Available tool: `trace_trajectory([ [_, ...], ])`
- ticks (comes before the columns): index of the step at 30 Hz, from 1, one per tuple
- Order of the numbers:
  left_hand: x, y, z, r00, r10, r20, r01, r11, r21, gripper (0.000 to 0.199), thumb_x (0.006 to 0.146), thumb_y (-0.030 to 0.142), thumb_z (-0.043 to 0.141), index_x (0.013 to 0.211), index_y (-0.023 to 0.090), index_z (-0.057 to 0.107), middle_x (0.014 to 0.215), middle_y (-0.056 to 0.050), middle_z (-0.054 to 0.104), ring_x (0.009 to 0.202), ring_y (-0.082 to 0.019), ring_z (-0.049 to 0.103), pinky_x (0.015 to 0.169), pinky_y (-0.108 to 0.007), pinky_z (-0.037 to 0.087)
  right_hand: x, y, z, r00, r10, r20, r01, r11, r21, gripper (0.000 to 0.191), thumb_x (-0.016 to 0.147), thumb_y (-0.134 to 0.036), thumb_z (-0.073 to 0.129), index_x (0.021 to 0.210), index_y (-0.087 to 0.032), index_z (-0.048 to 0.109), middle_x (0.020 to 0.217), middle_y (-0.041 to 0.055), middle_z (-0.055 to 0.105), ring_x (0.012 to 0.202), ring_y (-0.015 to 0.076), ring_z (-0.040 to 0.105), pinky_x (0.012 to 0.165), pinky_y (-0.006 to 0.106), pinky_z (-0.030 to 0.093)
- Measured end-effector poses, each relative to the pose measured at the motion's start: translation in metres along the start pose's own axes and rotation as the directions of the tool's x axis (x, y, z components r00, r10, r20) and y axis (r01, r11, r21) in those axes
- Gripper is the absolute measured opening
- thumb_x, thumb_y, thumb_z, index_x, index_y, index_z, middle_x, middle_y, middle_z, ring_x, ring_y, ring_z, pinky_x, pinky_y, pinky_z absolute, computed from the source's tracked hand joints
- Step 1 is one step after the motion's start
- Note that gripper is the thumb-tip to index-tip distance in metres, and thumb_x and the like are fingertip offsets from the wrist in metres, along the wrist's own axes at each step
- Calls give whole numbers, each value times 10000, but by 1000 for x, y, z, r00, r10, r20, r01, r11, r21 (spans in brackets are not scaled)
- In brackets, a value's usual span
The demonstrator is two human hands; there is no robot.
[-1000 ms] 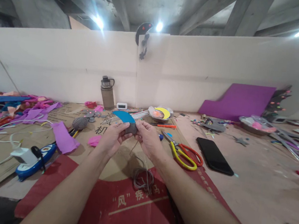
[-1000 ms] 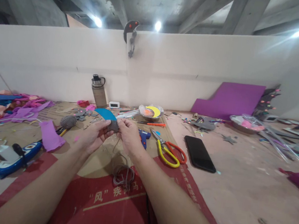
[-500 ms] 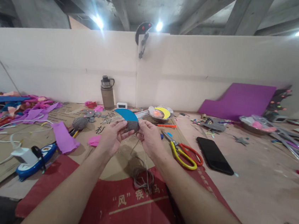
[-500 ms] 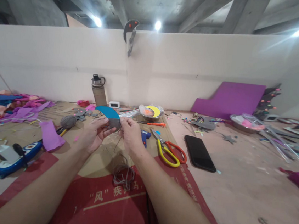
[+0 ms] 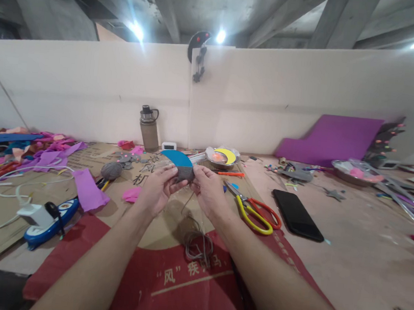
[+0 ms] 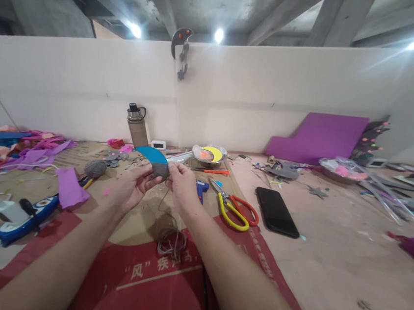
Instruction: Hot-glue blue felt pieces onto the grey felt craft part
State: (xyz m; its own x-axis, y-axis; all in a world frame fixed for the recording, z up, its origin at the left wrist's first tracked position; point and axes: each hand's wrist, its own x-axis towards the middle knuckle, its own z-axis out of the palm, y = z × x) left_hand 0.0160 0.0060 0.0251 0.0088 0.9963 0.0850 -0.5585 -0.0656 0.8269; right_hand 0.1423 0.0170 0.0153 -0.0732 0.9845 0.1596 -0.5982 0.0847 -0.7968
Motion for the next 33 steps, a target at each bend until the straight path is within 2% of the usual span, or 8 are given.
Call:
trace_trajectory([
  [3,-4,-4,3,999,33,18,-34,993,109,214,639,154,788,837,134,708,856,-33,705,712,-121,647,571,-215,588,0,1,0,1000,-6,-10,6,1000,-8,321,626,-418,760,669,-182,547,514,-93,386,476,51,265,475,226,205],
  [7,-6,-9,3,999,43,-32,-35,973,228,293,632,292,824,863,145,720,831,-39,704,642,-110,614,440,-176,507,-3,3,3,1000,-2,-9,1,998,-60,319,639,-433,747,693,-169,577,579,-65,489,515,57,348,504,218,261],
  [10,-6,-9,4,997,52,-60,-39,979,199,293,611,326,832,811,147,714,778,-28,694,610,-97,592,429,-164,475,-5,3,4,1000,12,20,-11,997,-74,310,649,-424,748,721,-161,601,601,-60,496,529,57,366,516,214,275],
  [15,-9,-4,9,995,23,-95,-8,988,156,296,568,297,840,777,138,703,740,-20,677,619,-107,590,456,-189,494,-4,1,2,997,17,73,-10,996,-88,311,653,-420,758,733,-155,616,618,-58,489,525,49,338,509,211,254],
  [25,-8,-7,6,994,37,-99,-29,996,79,256,591,255,823,766,131,683,748,-13,670,644,-97,589,494,-188,472,-6,-2,4,996,-10,94,17,997,-78,304,641,-414,766,689,-166,597,628,-51,491,544,58,347,497,223,242],
  [33,-6,-8,3,999,29,-32,-28,998,50,242,631,254,810,802,139,683,778,-7,686,661,-89,605,532,-185,474,-6,-2,4,993,-30,114,38,997,-70,281,655,-395,761,700,-168,600,647,-45,513,545,57,348,499,228,246],
])
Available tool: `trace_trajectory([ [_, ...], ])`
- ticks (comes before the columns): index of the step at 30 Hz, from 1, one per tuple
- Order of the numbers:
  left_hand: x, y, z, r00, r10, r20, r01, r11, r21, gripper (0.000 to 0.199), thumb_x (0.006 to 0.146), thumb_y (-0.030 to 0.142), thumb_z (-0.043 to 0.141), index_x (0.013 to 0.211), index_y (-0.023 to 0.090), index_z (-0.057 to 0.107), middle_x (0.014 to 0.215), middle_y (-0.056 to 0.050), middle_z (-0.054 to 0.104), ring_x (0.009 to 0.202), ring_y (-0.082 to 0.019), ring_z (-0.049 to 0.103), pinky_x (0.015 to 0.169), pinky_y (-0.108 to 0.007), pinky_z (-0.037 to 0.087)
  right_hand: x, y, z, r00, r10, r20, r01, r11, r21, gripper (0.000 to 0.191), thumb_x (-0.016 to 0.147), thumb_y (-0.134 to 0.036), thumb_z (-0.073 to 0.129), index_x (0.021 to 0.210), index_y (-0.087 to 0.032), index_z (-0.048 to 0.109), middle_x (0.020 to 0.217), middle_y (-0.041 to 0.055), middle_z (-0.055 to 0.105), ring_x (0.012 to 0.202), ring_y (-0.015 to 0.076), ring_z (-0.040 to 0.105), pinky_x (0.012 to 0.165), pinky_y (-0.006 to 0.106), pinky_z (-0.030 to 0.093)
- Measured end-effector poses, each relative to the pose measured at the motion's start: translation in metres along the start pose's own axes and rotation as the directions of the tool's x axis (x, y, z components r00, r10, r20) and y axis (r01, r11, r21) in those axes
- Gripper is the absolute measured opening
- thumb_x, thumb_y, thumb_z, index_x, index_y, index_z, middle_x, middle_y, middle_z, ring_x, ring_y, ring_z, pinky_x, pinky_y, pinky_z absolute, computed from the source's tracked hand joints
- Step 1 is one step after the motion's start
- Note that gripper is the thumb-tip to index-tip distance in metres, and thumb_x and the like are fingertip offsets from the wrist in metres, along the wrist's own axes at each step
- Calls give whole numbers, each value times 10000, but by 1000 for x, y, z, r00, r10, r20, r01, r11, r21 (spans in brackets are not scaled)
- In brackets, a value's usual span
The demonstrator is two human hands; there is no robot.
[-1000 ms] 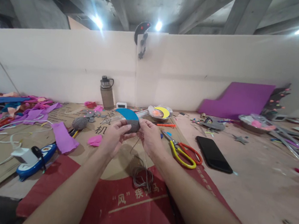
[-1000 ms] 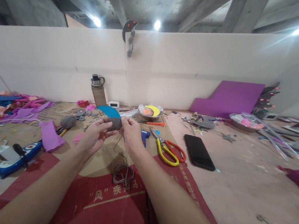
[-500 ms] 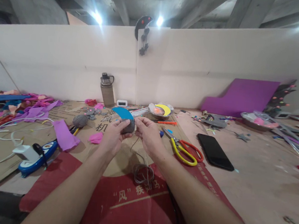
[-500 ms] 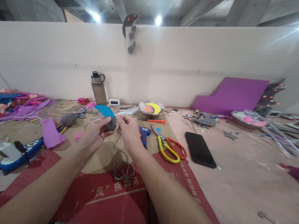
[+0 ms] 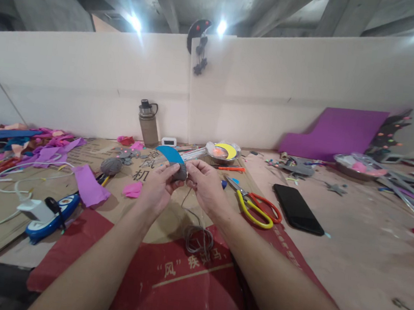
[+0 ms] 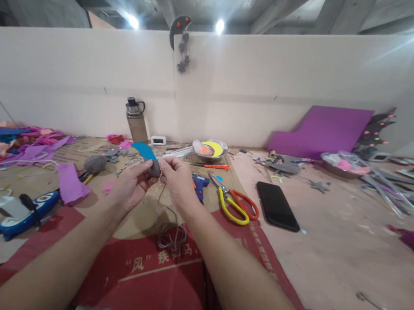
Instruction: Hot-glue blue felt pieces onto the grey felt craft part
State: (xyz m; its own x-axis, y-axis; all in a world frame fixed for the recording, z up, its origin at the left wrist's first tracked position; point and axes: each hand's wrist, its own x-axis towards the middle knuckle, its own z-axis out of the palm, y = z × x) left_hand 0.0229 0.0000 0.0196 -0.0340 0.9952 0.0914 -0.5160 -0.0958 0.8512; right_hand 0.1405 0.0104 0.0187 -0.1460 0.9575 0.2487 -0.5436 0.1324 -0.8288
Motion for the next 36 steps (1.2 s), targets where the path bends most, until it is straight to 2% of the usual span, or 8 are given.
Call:
trace_trajectory([
  [7,1,0,0,1000,13,11,-13,999,-34,208,642,237,801,786,142,684,776,-10,699,669,-96,622,558,-194,489,-4,-4,2,1000,3,15,-3,1000,16,273,653,-389,763,672,-176,594,602,-57,465,538,60,320,491,226,243],
  [11,0,2,2,1000,21,-12,-21,999,-37,191,636,222,797,771,140,689,780,-25,713,682,-107,640,587,-202,506,-5,-4,3,1000,10,-2,-10,1000,-5,259,660,-391,753,689,-184,600,639,-46,498,561,68,357,515,228,281],
  [16,-1,1,3,998,11,-60,-14,999,-50,163,615,202,787,709,143,668,696,-8,691,625,-98,614,536,-192,481,-6,0,3,999,40,-18,-40,999,-33,263,653,-399,756,723,-187,616,688,-36,529,611,84,424,552,230,324],
  [24,-1,2,5,994,-53,-98,40,991,-130,111,639,175,735,704,128,658,657,-1,679,568,-82,587,467,-177,439,-8,0,3,1000,12,27,-12,1000,-15,227,681,-368,744,754,-174,652,672,-40,540,558,64,382,512,222,298],
  [30,-1,3,3,995,-49,-91,32,983,-179,111,648,164,743,712,139,656,667,10,687,597,-84,618,542,-189,488,-9,1,4,999,-41,18,43,991,-124,210,678,-335,762,814,-199,677,791,-11,641,685,103,525,597,238,392],
  [36,-1,4,3,996,-55,-68,40,979,-200,128,614,135,741,672,152,628,660,23,678,607,-82,616,603,-212,503,-11,1,6,997,-72,-16,68,983,-168,133,702,-291,731,794,-205,691,784,-11,657,678,105,532,629,252,417],
])
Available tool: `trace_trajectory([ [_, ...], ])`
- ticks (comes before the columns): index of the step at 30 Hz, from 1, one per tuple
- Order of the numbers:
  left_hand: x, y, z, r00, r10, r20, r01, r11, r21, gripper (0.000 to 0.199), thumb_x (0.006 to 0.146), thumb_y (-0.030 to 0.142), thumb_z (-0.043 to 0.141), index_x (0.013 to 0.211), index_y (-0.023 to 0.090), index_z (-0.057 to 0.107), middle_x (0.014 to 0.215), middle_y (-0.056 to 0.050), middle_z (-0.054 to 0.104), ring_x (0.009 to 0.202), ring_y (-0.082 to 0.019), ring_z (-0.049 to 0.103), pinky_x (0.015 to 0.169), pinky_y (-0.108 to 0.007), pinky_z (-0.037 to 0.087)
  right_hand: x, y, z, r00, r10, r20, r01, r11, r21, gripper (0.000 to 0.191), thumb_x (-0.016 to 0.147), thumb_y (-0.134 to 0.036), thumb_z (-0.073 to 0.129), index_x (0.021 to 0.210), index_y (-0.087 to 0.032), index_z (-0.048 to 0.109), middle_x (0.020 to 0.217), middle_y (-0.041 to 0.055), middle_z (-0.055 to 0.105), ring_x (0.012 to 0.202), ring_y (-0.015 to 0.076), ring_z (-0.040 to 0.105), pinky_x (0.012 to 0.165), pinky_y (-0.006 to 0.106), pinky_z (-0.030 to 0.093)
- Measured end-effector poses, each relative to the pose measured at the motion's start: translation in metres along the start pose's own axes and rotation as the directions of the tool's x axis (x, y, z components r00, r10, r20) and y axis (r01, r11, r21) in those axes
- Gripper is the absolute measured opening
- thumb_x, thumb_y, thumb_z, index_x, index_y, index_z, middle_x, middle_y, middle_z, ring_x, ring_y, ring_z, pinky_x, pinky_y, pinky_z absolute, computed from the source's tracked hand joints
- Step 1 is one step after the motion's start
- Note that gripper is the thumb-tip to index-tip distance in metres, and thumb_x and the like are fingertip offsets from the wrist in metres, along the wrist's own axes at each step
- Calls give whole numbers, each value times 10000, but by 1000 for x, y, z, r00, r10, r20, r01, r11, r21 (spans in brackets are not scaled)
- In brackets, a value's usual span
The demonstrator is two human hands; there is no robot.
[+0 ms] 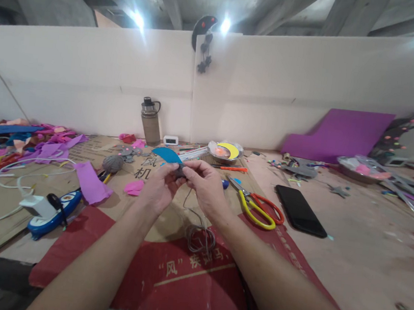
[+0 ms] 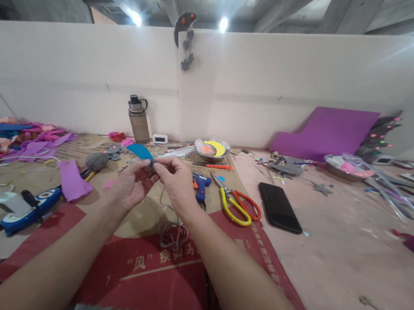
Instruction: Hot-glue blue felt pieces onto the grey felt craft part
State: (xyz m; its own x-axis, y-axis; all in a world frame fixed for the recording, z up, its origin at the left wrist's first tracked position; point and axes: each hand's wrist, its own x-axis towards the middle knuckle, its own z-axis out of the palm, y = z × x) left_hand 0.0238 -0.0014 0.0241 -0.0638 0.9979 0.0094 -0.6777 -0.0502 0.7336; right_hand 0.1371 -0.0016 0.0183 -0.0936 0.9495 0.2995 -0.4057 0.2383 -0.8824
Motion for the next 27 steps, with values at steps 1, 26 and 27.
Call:
trace_trajectory([
  [1,0,0,0,1000,-2,-11,3,1000,8,126,612,132,736,668,152,625,658,23,676,602,-82,612,597,-213,500,0,0,0,1000,6,-6,-6,1000,7,134,696,-290,733,790,-203,692,781,-11,657,671,105,531,624,252,416],
  [26,-1,-2,3,993,48,105,-54,997,59,111,616,135,752,668,136,654,686,1,651,647,-92,574,550,-210,423,4,9,-4,1000,28,-13,-28,998,60,199,694,-339,749,807,-187,687,759,-11,637,613,84,498,573,240,368],
  [27,-1,-3,2,993,49,104,-55,997,60,104,622,135,750,663,136,655,682,0,649,644,-91,570,546,-209,421,4,9,-3,1000,24,-12,-24,998,55,195,696,-337,749,805,-188,688,754,-12,636,609,83,497,571,240,367],
])
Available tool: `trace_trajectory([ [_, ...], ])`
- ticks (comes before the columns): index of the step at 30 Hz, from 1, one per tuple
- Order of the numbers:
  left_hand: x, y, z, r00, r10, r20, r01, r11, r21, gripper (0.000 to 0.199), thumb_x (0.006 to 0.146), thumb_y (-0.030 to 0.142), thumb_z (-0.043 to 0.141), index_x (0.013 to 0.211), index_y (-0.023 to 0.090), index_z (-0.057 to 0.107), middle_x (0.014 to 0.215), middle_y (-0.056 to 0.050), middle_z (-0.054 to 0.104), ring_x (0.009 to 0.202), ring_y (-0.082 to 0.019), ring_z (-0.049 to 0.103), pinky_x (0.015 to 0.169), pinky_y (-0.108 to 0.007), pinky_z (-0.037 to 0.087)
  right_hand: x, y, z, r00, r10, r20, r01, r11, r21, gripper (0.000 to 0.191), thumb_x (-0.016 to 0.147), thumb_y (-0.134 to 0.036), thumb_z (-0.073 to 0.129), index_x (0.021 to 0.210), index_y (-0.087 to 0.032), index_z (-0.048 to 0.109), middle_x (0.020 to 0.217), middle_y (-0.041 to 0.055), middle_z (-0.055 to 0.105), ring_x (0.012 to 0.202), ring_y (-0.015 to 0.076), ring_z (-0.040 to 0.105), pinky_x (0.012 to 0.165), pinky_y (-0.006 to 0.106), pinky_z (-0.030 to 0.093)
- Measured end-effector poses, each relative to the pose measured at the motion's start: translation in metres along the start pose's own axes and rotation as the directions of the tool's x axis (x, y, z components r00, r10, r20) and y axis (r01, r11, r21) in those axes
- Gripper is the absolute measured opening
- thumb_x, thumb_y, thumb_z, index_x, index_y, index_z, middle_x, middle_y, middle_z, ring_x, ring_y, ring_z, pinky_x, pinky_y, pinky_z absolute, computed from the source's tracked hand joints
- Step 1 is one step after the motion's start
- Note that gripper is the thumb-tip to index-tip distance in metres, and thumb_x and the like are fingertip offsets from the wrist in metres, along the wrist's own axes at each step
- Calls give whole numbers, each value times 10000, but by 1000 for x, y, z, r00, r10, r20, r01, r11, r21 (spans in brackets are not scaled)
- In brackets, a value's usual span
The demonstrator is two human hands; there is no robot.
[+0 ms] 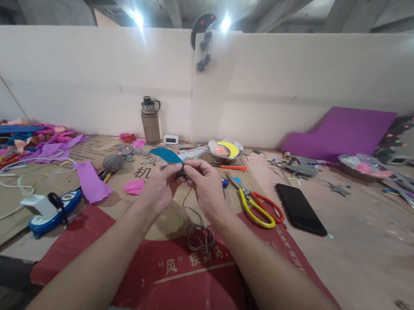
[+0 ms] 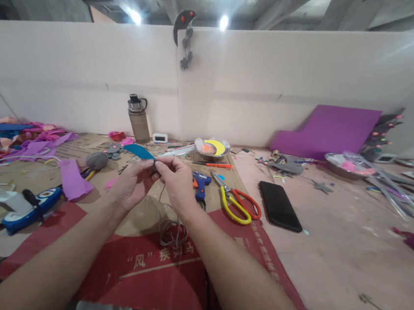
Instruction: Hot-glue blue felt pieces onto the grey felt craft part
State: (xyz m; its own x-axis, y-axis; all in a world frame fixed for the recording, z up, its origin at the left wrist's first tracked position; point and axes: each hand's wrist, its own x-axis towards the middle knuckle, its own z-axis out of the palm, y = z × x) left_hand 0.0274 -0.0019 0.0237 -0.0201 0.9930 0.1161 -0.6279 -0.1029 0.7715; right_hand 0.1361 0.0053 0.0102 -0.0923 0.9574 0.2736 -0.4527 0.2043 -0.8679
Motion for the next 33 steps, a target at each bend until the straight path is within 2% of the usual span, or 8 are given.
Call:
trace_trajectory([
  [5,3,-2,-4,1000,-4,20,4,1000,6,96,618,139,742,658,141,654,672,4,643,639,-94,566,526,-212,408,-3,-2,2,1000,-28,12,28,999,-40,155,706,-315,736,798,-199,689,716,-21,641,594,92,516,578,248,394],
  [10,3,-2,-6,1000,-28,-15,28,1000,-5,111,589,131,734,630,138,632,662,6,639,634,-97,570,534,-224,407,-3,1,2,999,-34,10,35,997,-63,130,713,-302,727,786,-201,691,752,-15,660,629,101,539,611,253,429],
  [16,0,-3,-6,997,-81,-8,81,997,19,141,628,173,763,723,138,665,722,4,661,692,-111,591,596,-248,450,-1,6,0,997,-67,-45,64,996,-69,156,710,-315,730,802,-195,691,770,-10,669,682,113,571,615,244,452],
  [22,0,-4,-5,994,-100,-32,100,995,8,124,608,163,748,680,137,650,673,8,644,651,-111,575,590,-252,439,-2,9,0,996,-73,-56,67,993,-100,156,706,-321,722,792,-195,689,745,-18,666,651,110,564,576,233,444],
  [25,1,-4,-5,994,-104,-36,105,994,21,129,609,160,764,681,137,659,690,2,656,662,-108,583,594,-243,436,-2,7,1,995,-36,-91,32,998,-46,157,680,-309,733,766,-189,681,731,-22,657,647,105,558,577,229,436],
  [29,0,-4,-4,998,-55,14,54,997,52,171,583,146,804,703,133,683,757,-7,689,688,-98,593,615,-226,445,-2,-1,4,991,49,-124,-36,993,111,164,647,-280,749,741,-179,661,681,-42,628,581,73,506,552,213,397],
  [33,-1,-4,-3,998,-9,56,5,997,80,211,590,139,811,775,141,711,797,-4,699,707,-91,595,626,-216,451,-3,-6,6,990,65,-125,-43,984,171,176,631,-266,760,731,-171,652,644,-51,607,547,60,464,527,207,353],
])
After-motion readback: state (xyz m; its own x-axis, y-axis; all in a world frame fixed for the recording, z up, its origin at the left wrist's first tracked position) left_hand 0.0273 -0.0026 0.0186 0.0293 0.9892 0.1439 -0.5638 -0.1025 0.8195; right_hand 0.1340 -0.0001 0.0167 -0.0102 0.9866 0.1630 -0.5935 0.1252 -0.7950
